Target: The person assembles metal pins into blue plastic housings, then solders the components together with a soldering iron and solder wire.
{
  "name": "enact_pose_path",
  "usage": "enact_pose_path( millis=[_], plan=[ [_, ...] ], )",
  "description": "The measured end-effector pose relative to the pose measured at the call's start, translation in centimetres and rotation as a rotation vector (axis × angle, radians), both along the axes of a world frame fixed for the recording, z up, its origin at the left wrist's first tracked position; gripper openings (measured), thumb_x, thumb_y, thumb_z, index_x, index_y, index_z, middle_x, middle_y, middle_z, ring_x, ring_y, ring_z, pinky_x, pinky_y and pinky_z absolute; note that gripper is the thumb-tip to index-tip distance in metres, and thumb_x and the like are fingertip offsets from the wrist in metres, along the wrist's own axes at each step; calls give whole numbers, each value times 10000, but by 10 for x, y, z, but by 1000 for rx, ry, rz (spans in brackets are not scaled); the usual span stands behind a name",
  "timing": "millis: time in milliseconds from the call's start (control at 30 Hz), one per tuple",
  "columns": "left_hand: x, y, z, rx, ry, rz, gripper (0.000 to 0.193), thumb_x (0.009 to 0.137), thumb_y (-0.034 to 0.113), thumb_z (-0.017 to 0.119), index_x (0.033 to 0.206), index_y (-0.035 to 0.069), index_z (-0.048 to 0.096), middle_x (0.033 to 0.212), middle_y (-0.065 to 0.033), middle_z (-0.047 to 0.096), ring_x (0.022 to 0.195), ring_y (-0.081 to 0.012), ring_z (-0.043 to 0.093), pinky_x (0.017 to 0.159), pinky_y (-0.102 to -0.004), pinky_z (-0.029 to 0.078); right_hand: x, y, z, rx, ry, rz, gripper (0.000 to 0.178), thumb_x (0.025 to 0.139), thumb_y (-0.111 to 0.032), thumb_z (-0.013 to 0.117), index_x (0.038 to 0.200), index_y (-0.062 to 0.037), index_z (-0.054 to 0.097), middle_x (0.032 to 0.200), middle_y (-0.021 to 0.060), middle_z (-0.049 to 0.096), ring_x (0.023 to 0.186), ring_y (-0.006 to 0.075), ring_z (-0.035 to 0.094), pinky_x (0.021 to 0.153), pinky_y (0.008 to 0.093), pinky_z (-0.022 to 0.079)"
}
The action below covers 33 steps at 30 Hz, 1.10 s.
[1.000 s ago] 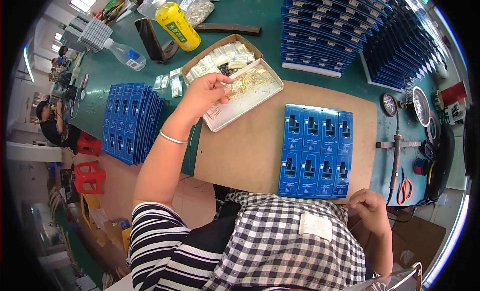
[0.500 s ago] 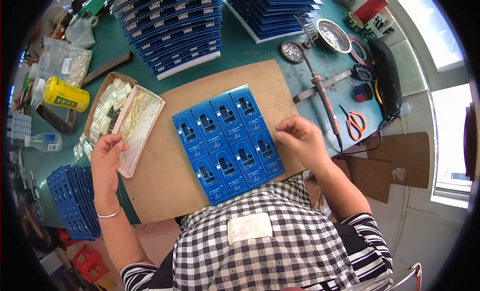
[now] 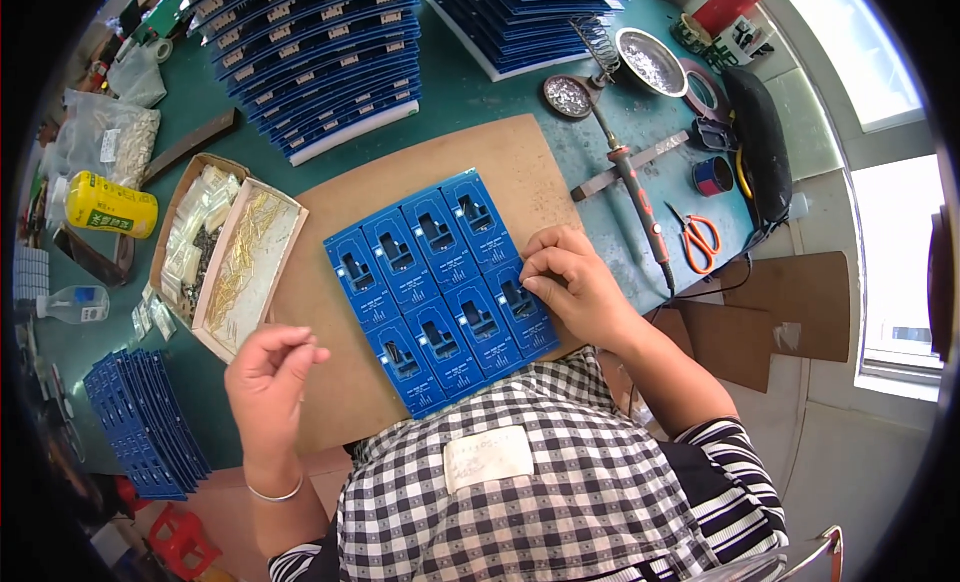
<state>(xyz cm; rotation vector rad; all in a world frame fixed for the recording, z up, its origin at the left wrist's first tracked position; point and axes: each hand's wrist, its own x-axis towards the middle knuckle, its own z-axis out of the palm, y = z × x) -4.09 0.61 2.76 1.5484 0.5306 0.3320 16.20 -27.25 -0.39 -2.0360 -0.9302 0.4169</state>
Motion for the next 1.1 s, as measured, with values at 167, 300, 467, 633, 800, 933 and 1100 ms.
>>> enact_pose_path(
  millis=[167, 300, 467, 633, 800, 933, 1100],
  plan=[
    [3, -19, -8, -183, 12, -42, 168, 891, -68, 609, 1048, -9, 624, 938, -78, 657, 851, -145, 686, 495, -152, 416, -1, -1, 1, -11, -8, 19, 51, 844, -29, 655, 878, -51, 625, 1046, 76, 552, 1047, 244, 530, 918, 339, 420],
    [5, -27, -15, -180, -34, -109, 154, 890, -66, 612, 1031, -5, 620, 941, -89, 666, 853, -134, 685, 491, -153, 417, -4, 2, -2, 24, -74, -2, 70, 810, -38, 665, 863, -53, 622, 1013, 77, 562, 1005, 266, 537, 874, 355, 432],
    [13, -41, -11, -195, 21, -131, 150, 887, -72, 612, 1019, -1, 623, 944, -94, 682, 850, -117, 681, 501, -155, 421, -10, 7, 1, -10, -370, 33, 120, 788, -28, 664, 892, -58, 612, 1011, 82, 565, 969, 275, 537, 844, 373, 426],
    [22, -57, -14, -289, -26, -181, 153, 900, -26, 626, 1052, -12, 636, 966, -78, 677, 872, -130, 668, 684, -229, 530, -14, 9, 9, -84, -597, 77, 164, 746, -38, 671, 898, -63, 615, 993, 77, 586, 924, 273, 560, 818, 382, 414],
    [27, -63, -10, -287, 7, -199, 180, 905, -8, 629, 1084, 0, 646, 959, -55, 665, 806, -99, 625, 737, -237, 528, -17, 7, 4, -115, -660, 102, 143, 769, -77, 625, 912, -88, 615, 994, 36, 585, 885, 220, 565, 830, 372, 397],
    [27, -62, -13, -310, -3, -202, 156, 895, 2, 651, 1050, 13, 656, 917, -30, 661, 779, -70, 598, 705, -218, 506, -19, 6, 8, -130, -781, 122, 179, 743, -40, 670, 915, -79, 637, 986, 59, 616, 876, 238, 584, 830, 394, 408],
    [27, -60, -15, -201, 51, -243, 158, 895, -31, 635, 1050, -3, 637, 934, -48, 660, 802, -81, 612, 730, -216, 515, -23, -2, 11, -138, -836, 96, 262, 741, -83, 693, 1002, -82, 669, 1014, 45, 626, 884, 221, 585, 842, 397, 405]
  ],
)
